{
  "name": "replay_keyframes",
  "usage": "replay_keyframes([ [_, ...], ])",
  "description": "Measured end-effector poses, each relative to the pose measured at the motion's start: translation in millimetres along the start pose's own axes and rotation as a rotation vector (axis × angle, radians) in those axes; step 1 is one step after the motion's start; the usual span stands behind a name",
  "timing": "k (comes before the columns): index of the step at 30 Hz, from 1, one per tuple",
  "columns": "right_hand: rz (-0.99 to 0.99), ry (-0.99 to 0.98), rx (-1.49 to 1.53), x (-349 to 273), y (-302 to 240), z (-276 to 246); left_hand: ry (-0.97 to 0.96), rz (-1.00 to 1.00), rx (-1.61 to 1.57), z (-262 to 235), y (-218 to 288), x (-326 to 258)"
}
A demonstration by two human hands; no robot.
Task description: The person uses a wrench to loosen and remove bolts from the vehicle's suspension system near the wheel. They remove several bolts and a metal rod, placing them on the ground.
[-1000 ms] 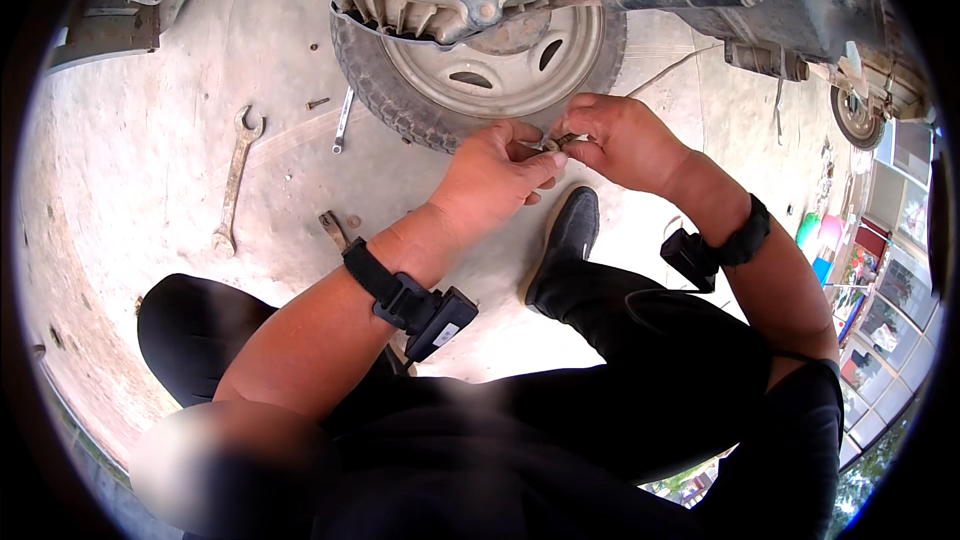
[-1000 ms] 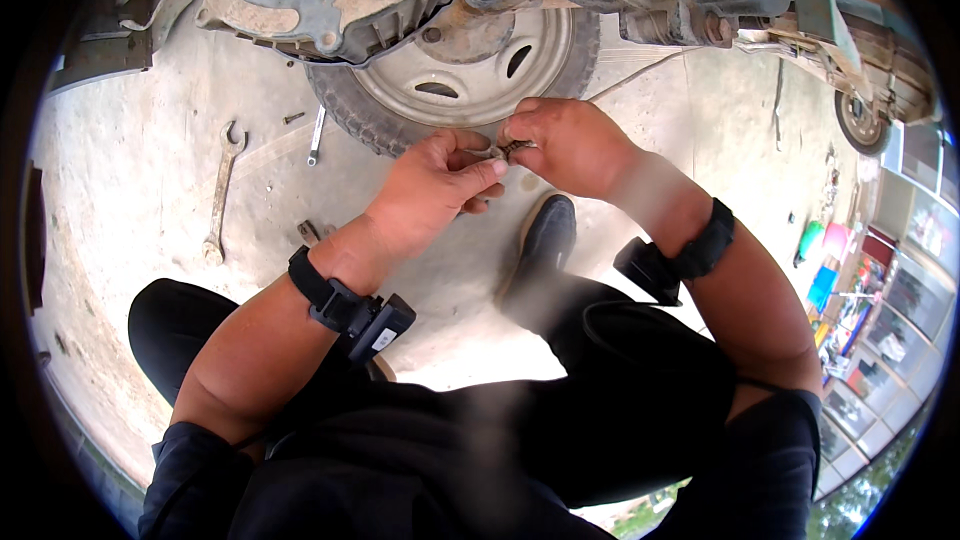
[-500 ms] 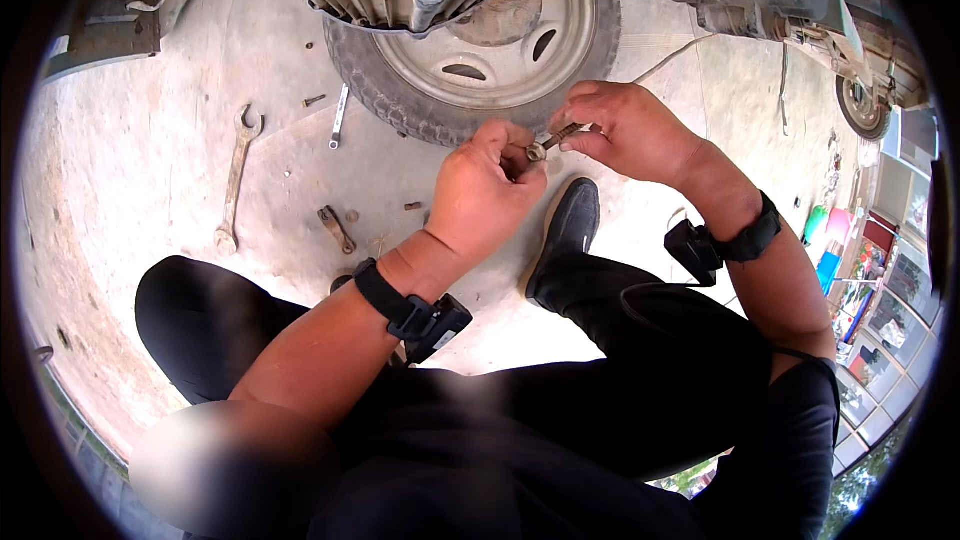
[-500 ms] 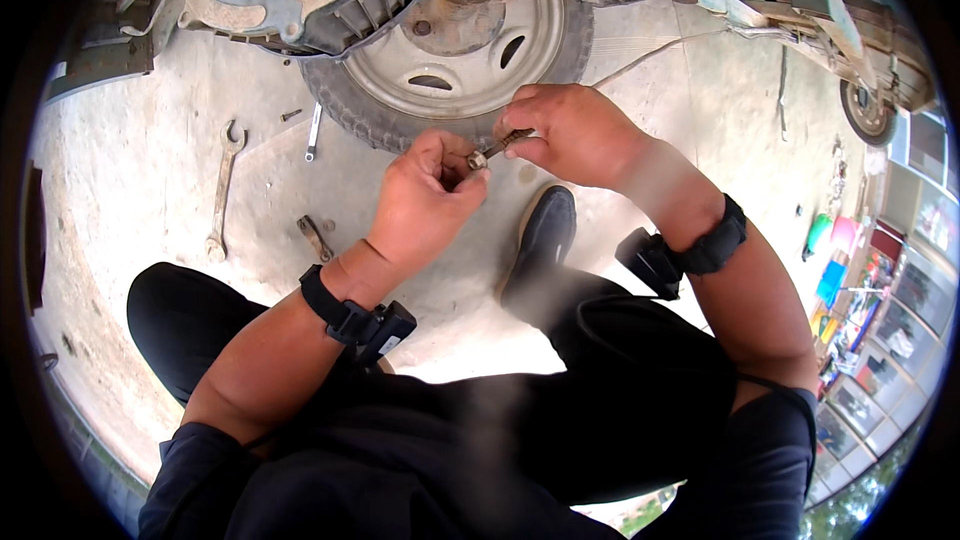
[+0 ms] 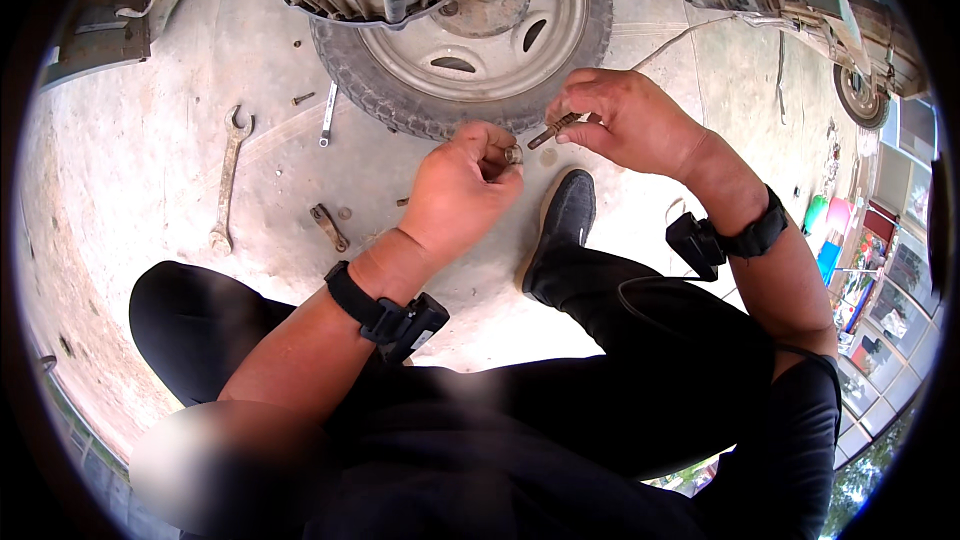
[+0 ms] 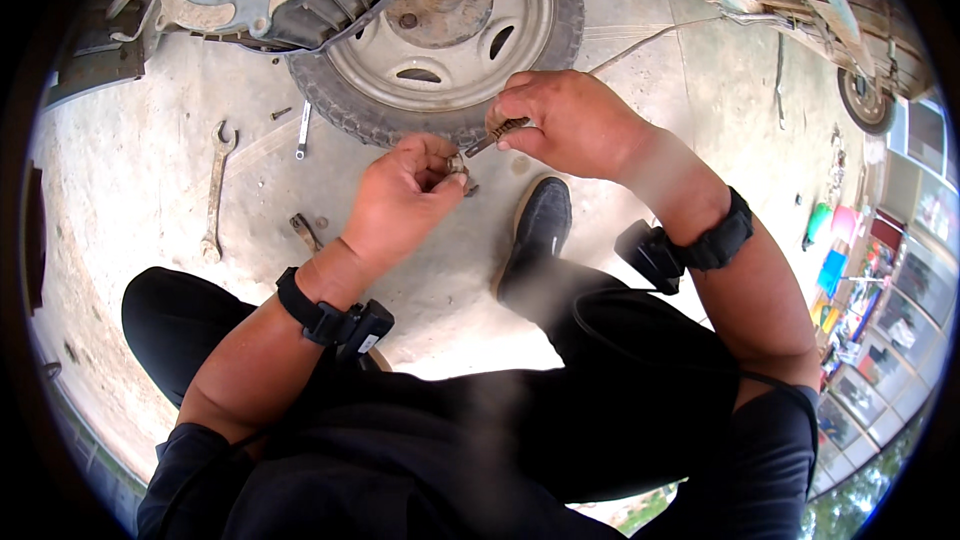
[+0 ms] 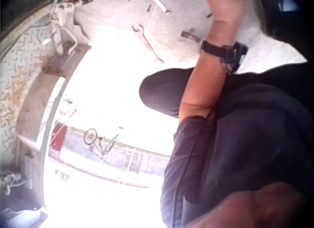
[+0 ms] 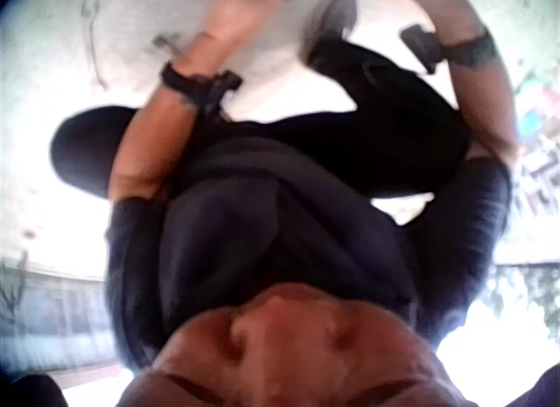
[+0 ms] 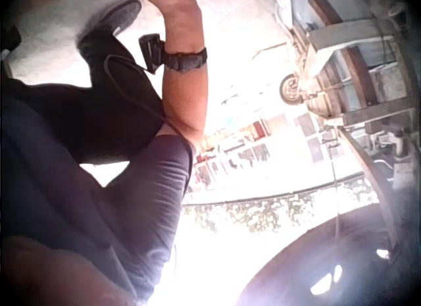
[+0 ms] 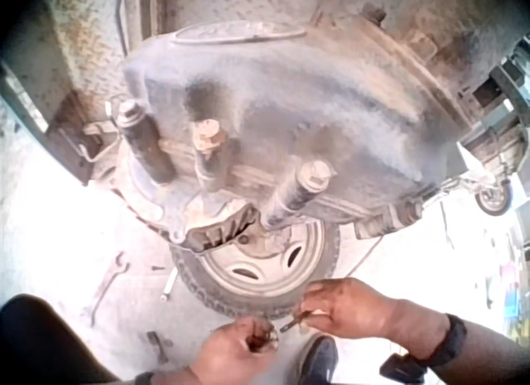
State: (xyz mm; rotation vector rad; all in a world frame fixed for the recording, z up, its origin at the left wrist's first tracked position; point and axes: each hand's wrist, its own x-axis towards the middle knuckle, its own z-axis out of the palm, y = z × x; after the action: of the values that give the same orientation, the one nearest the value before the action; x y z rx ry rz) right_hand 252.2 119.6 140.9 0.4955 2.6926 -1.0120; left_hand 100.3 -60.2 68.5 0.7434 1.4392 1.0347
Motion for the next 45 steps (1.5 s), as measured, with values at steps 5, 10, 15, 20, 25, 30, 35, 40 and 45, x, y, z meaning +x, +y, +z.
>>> replay_keyframes([
  [5, 0.037, -0.008, 0.027, -0.7, -1.4, 1.1, -0.014, 0.013, -0.004, 4.2, 3.8, 2.4],
  [10, 0.014, 0.003, -0.004, -1.0, 0.5, 4.0, -0.002, 0.011, -0.08, 4.0, 3.6, 1.6],
  [15, 0.007, 0.005, -0.007, 1.1, 4.0, 8.3, -0.017, -0.038, -0.187, 1.9, 2.4, 0.5],
  [20, 0.001, 0.021, -0.011, 3.4, 5.4, 11.4, -0.031, -0.124, -0.383, 1.6, 2.5, 1.6],
  [25, 0.0, 0.022, -0.013, 3.5, 7.6, 12.9, -0.085, -0.171, -0.398, -0.6, 2.6, 3.2],
  [30, 0.073, -0.028, 0.001, 7.8, 6.3, 13.8, -0.128, -0.326, -0.509, -7.9, 9.4, 7.3],
  [35, 0.101, -0.044, -0.001, 10.6, 5.5, 14.9, -0.163, -0.446, -0.597, -9.6, 16.8, 12.2],
  [40, 0.072, -0.027, -0.033, 13.0, 10.1, 16.0, -0.15, -0.425, -0.614, -3.6, 17.7, 17.3],
  [45, 0.07, -0.04, -0.003, 18.0, 5.3, 12.5, -0.14, -0.413, -0.602, -1.4, 16.7, 22.2],
])
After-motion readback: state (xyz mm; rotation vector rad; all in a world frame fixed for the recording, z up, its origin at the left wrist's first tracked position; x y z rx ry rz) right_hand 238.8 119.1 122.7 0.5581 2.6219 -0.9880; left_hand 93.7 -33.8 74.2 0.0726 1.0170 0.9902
